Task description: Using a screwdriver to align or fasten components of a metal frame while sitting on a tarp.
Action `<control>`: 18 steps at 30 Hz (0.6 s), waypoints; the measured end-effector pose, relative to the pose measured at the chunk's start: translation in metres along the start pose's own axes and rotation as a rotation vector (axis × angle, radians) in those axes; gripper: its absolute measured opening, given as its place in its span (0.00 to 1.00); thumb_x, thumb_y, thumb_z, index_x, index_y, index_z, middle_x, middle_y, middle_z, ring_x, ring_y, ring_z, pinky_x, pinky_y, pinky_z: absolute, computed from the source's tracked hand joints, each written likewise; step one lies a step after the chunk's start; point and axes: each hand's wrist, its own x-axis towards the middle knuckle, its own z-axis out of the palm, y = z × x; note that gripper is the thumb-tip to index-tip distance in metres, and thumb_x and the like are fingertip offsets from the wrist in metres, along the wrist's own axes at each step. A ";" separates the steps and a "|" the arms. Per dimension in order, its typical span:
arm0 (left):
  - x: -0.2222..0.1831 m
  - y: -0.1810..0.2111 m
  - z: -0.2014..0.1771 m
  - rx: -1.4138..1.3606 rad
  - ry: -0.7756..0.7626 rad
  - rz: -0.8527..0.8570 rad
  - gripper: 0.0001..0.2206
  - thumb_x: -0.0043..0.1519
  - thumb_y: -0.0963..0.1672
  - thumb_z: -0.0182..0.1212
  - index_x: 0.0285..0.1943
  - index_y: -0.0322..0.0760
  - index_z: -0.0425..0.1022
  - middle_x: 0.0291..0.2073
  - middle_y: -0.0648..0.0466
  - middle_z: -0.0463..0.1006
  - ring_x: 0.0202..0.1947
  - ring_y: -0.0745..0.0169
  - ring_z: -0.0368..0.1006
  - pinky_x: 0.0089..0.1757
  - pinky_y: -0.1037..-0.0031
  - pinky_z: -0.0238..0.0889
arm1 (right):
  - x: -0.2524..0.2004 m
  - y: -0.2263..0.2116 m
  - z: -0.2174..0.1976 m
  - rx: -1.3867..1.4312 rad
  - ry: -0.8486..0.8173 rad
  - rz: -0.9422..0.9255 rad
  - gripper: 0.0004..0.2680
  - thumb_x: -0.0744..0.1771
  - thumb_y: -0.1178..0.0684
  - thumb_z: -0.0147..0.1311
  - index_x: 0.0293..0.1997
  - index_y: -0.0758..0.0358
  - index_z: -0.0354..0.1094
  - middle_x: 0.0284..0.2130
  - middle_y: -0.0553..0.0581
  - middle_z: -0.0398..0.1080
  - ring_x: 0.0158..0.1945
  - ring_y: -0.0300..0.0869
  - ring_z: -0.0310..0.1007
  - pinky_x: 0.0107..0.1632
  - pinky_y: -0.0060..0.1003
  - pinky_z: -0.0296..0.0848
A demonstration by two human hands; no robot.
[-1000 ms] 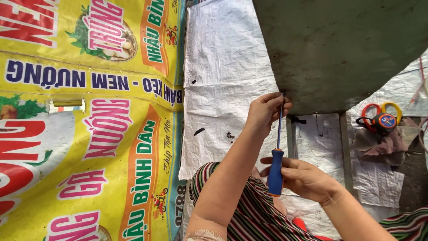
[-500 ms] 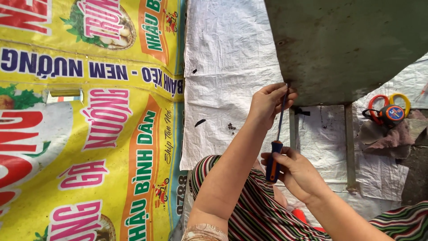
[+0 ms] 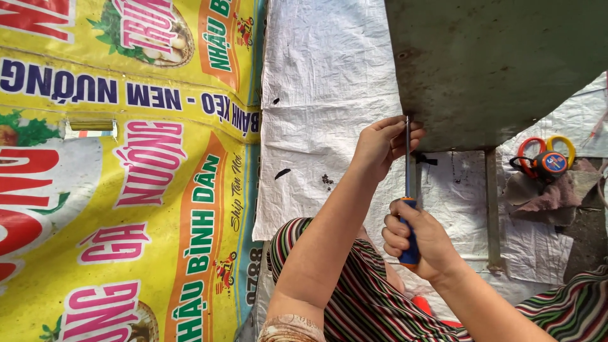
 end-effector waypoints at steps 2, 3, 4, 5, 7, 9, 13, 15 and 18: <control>0.001 0.002 -0.003 0.002 -0.054 -0.035 0.14 0.68 0.37 0.51 0.61 0.20 0.69 0.43 0.37 0.81 0.37 0.54 0.81 0.35 0.73 0.77 | 0.000 -0.003 -0.010 0.443 -0.503 0.134 0.08 0.73 0.48 0.45 0.43 0.60 0.61 0.18 0.43 0.54 0.17 0.29 0.52 0.21 0.28 0.55; 0.002 -0.001 -0.004 0.003 -0.055 -0.035 0.14 0.68 0.37 0.51 0.61 0.20 0.69 0.43 0.37 0.81 0.37 0.54 0.81 0.35 0.73 0.77 | 0.006 -0.003 -0.018 0.444 -0.504 0.133 0.08 0.73 0.48 0.45 0.43 0.60 0.61 0.18 0.43 0.54 0.17 0.29 0.52 0.21 0.28 0.55; 0.002 -0.005 -0.006 0.040 -0.082 -0.051 0.12 0.68 0.40 0.56 0.58 0.23 0.71 0.42 0.37 0.82 0.37 0.50 0.82 0.37 0.66 0.79 | 0.011 -0.002 -0.026 0.536 -0.614 0.158 0.09 0.72 0.44 0.48 0.43 0.56 0.58 0.15 0.41 0.53 0.15 0.27 0.54 0.19 0.25 0.57; 0.002 -0.008 -0.008 0.076 -0.108 -0.068 0.11 0.68 0.42 0.60 0.54 0.27 0.74 0.41 0.36 0.83 0.36 0.46 0.83 0.39 0.60 0.81 | 0.017 -0.001 -0.033 0.628 -0.723 0.182 0.11 0.70 0.40 0.51 0.43 0.52 0.55 0.13 0.38 0.52 0.12 0.25 0.57 0.16 0.23 0.60; 0.007 -0.012 -0.015 0.100 -0.108 -0.051 0.11 0.67 0.42 0.62 0.54 0.27 0.75 0.40 0.37 0.83 0.35 0.47 0.84 0.37 0.62 0.81 | 0.020 0.003 -0.031 0.521 -0.664 0.137 0.11 0.70 0.40 0.48 0.47 0.55 0.60 0.13 0.40 0.51 0.12 0.28 0.54 0.17 0.25 0.60; 0.011 -0.014 -0.020 0.122 -0.105 -0.033 0.11 0.66 0.42 0.63 0.53 0.28 0.75 0.39 0.39 0.83 0.35 0.49 0.84 0.36 0.65 0.81 | 0.022 0.003 -0.031 0.415 -0.604 0.094 0.15 0.69 0.39 0.44 0.51 0.59 0.65 0.13 0.42 0.50 0.12 0.30 0.52 0.18 0.28 0.60; 0.010 -0.012 -0.017 0.209 -0.079 -0.011 0.10 0.66 0.43 0.63 0.52 0.29 0.77 0.38 0.39 0.84 0.33 0.49 0.84 0.36 0.64 0.80 | 0.017 0.000 -0.028 -0.379 0.144 -0.219 0.16 0.66 0.51 0.60 0.54 0.64 0.60 0.32 0.67 0.68 0.27 0.54 0.72 0.31 0.50 0.75; 0.007 -0.013 -0.013 0.242 -0.058 -0.004 0.10 0.66 0.42 0.63 0.51 0.28 0.76 0.37 0.39 0.84 0.33 0.49 0.84 0.36 0.64 0.80 | 0.012 0.002 -0.026 -0.599 0.265 -0.310 0.23 0.62 0.56 0.68 0.58 0.73 0.56 0.32 0.69 0.66 0.29 0.56 0.74 0.32 0.51 0.77; 0.007 -0.013 -0.010 0.305 -0.013 0.037 0.09 0.65 0.42 0.65 0.48 0.30 0.78 0.33 0.40 0.84 0.29 0.50 0.83 0.32 0.66 0.80 | 0.008 0.007 -0.015 -0.561 0.312 -0.244 0.16 0.64 0.50 0.68 0.47 0.72 0.66 0.28 0.67 0.69 0.27 0.53 0.74 0.28 0.48 0.77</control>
